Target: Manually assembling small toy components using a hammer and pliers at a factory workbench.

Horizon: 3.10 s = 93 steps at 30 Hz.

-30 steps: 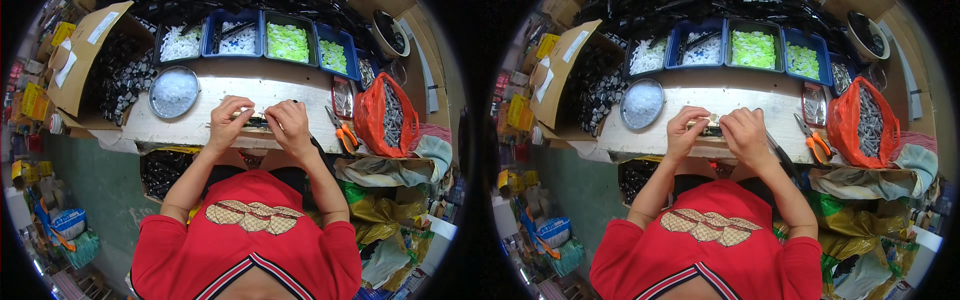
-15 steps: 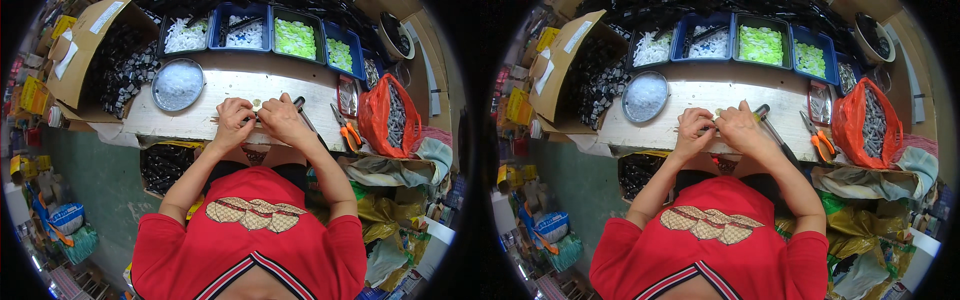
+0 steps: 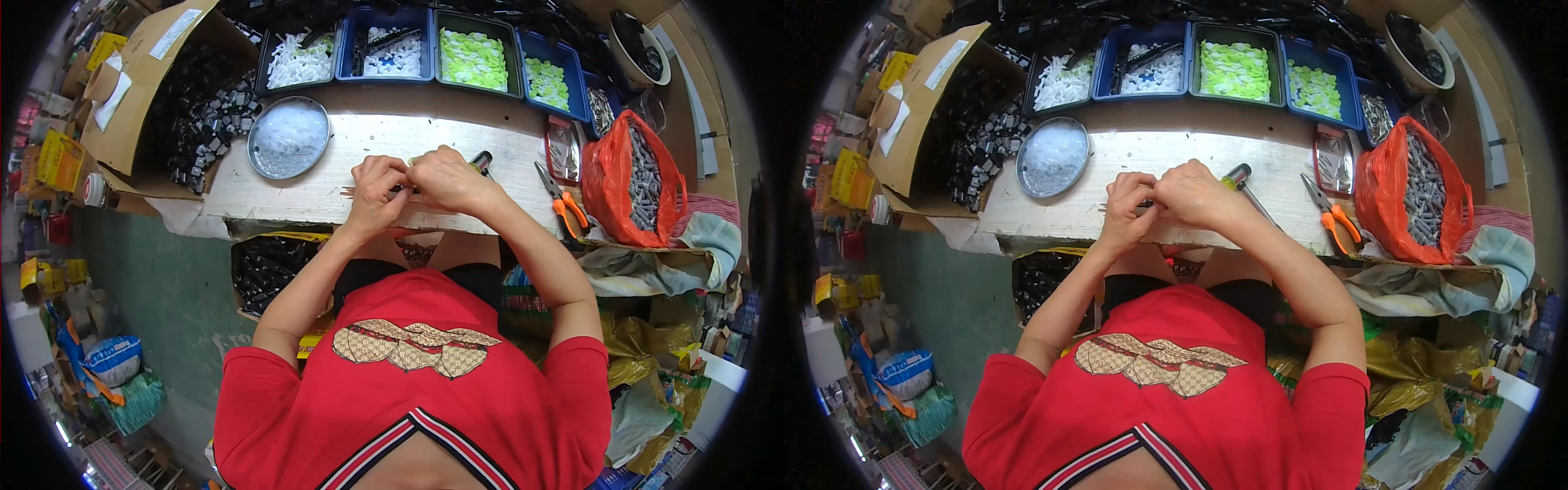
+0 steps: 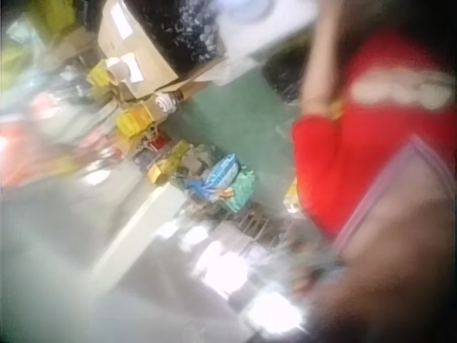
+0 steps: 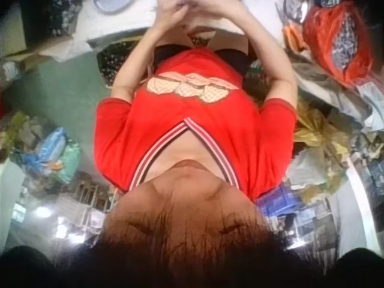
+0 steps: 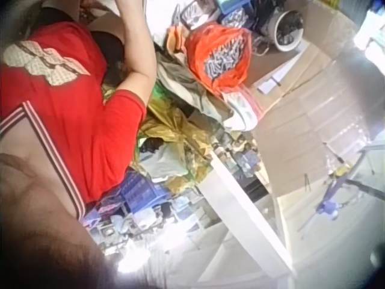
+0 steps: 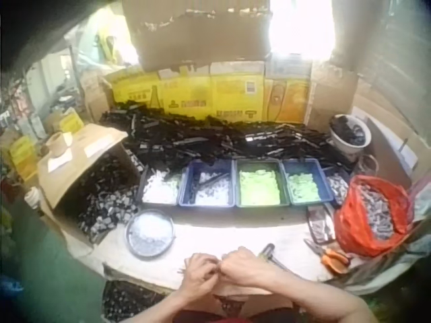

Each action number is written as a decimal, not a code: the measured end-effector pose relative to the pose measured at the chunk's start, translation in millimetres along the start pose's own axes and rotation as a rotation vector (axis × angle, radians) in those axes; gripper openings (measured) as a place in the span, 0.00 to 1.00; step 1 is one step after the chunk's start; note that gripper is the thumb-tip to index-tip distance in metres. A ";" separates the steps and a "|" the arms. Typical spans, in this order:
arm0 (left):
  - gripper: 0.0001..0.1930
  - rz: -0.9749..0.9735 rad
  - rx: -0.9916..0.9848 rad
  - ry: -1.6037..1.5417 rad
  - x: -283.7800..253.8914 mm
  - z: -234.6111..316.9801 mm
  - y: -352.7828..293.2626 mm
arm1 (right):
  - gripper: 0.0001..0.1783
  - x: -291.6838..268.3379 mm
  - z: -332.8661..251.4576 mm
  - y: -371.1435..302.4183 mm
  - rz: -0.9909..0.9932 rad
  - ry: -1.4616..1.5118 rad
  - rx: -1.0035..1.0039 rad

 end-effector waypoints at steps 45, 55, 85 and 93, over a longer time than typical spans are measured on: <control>0.06 0.260 -0.649 -0.579 -136.0 -195.8 124.7 | 0.10 -54.8 320.8 -297.9 0.774 0.704 0.818; 0.06 0.295 -0.442 -0.281 -171.0 -104.5 57.3 | 0.14 -68.3 283.9 -288.4 0.456 -0.021 0.904; 0.08 0.321 -0.627 -0.890 -90.6 -47.7 3.6 | 0.11 -76.5 4.3 -72.0 0.789 0.328 0.060; 0.05 0.223 -0.421 -0.771 -74.4 -16.8 21.1 | 0.08 -74.8 -6.3 -56.7 0.815 0.371 0.046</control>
Point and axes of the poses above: each hand's wrist, its own y-axis towards the middle knuckle, its own x-axis out of the palm, z = x × y, the point moved 9 cm from there along y, towards the middle knuckle, and after that the axes turned 8 degrees about x, right-handed, at the moved point
